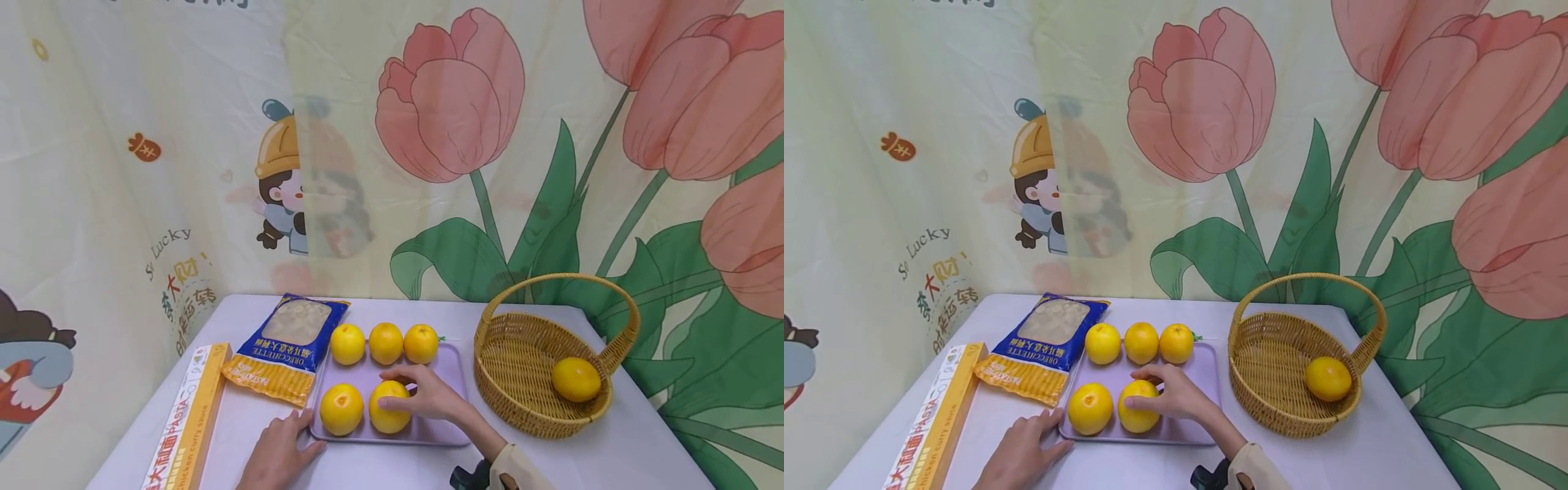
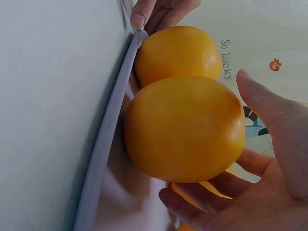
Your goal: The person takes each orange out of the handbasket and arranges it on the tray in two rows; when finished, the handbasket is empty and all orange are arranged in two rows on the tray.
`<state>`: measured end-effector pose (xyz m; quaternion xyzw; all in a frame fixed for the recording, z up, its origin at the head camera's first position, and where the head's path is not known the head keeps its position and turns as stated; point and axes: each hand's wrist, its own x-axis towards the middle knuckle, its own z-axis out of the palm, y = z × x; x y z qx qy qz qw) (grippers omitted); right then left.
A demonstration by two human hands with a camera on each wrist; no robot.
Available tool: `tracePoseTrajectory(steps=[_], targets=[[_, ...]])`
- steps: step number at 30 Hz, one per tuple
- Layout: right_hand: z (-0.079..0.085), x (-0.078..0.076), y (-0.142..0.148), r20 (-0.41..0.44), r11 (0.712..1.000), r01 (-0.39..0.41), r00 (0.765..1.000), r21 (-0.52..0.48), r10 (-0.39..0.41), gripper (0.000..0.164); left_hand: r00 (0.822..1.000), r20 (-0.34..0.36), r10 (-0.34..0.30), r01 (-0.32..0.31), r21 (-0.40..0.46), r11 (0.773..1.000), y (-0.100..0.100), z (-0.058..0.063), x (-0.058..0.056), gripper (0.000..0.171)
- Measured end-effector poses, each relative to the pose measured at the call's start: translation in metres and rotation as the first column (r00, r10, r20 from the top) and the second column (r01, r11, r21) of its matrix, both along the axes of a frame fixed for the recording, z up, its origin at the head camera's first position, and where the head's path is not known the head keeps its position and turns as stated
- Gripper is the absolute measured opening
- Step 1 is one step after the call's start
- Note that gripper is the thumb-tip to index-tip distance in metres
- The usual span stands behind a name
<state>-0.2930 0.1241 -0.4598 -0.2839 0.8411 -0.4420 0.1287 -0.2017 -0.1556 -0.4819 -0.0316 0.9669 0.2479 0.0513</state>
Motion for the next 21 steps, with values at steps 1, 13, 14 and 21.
tracePoseTrajectory(steps=[1,13,14,21], targets=[[0.001,0.0,0.001,-0.003,1.0,0.002,1.0,0.001,-0.002,0.054,1.0,-0.006,-0.004,0.004,0.0,1.0,0.0,0.0,0.0,0.064],[0.07,0.042,0.069,-0.193,0.993,0.111,0.976,0.044,-0.1,0.063,0.999,0.041,-0.016,0.016,-0.013,1.0,0.003,0.0,-0.004,0.066],[0.079,0.049,0.08,-0.217,0.991,0.121,0.97,0.06,-0.106,0.062,0.998,0.057,-0.012,0.013,-0.015,1.0,0.002,0.0,-0.004,0.067],[0.125,0.065,0.162,-0.345,0.961,0.218,0.927,0.173,-0.148,0.054,0.997,0.077,-0.006,0.007,-0.017,1.0,-0.002,0.001,-0.004,0.068]])
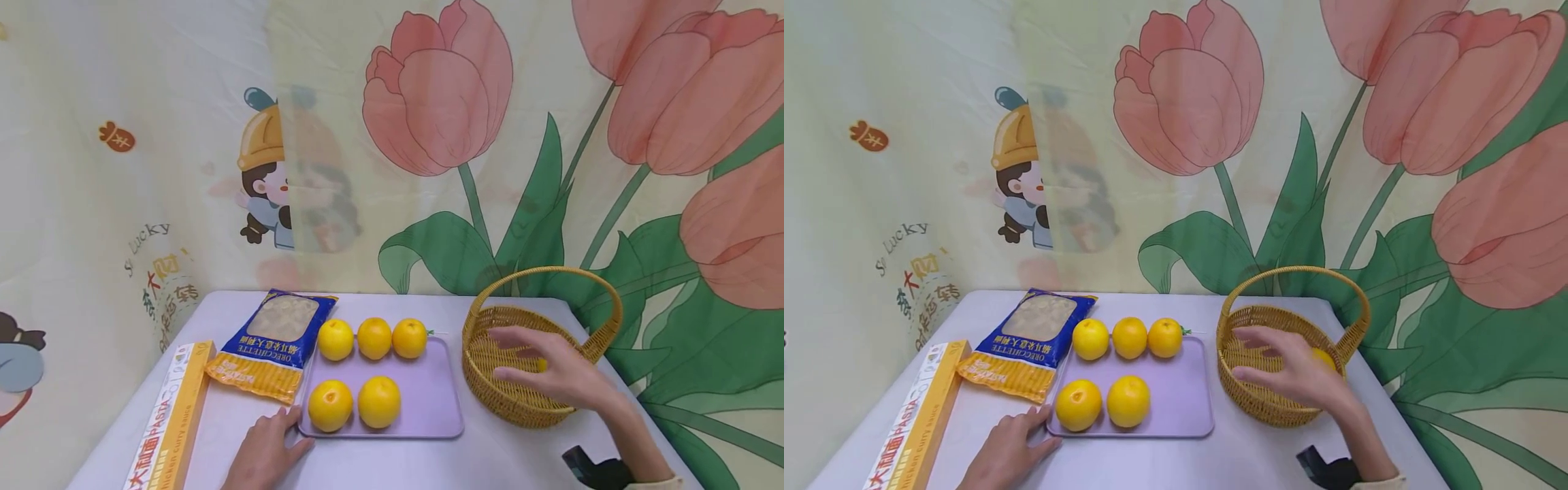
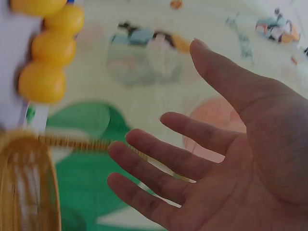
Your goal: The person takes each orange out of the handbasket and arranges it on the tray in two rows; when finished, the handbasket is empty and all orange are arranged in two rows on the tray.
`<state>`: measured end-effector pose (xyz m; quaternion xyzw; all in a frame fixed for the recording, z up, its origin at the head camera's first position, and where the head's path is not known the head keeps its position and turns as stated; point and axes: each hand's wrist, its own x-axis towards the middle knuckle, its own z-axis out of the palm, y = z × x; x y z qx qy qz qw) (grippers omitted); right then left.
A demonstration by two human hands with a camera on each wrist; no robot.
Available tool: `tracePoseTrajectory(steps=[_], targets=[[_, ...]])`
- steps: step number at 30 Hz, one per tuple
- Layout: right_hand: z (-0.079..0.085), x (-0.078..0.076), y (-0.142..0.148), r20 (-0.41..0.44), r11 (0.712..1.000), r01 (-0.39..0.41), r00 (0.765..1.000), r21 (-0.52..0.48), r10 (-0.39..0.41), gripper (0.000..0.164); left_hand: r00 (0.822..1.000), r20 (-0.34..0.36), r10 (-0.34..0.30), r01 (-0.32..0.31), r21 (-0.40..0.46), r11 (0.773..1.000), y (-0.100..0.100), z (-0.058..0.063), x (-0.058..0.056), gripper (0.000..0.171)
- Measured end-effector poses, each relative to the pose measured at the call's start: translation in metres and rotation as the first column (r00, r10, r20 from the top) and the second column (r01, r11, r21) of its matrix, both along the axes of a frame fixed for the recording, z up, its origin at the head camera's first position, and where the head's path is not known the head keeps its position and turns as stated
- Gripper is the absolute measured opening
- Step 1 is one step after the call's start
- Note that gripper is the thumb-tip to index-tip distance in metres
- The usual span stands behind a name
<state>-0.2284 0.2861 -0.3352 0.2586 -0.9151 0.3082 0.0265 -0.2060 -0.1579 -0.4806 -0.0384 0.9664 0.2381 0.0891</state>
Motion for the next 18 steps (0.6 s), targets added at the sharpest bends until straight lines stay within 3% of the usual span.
tracePoseTrajectory(steps=[4,7,11,18], targets=[[0.0,-0.02,0.047,0.057,0.997,0.029,0.998,0.075,-0.033,0.056,1.0,-0.007,-0.003,0.003,-0.004,1.0,-0.002,-0.001,0.001,0.069],[-0.009,-0.041,0.076,0.129,0.989,0.097,0.985,0.114,-0.112,0.063,1.0,-0.015,-0.003,0.003,0.001,1.0,-0.002,-0.001,0.001,0.069],[-0.022,-0.059,0.1,0.203,0.951,0.246,0.938,0.187,-0.282,0.076,1.0,-0.03,-0.009,0.009,0.009,1.0,0.0,-0.001,0.001,0.069],[-0.042,-0.077,0.106,0.284,0.894,0.339,0.862,0.293,-0.42,0.074,0.999,-0.053,-0.003,0.004,0.012,1.0,0.001,-0.001,0.004,0.067]])
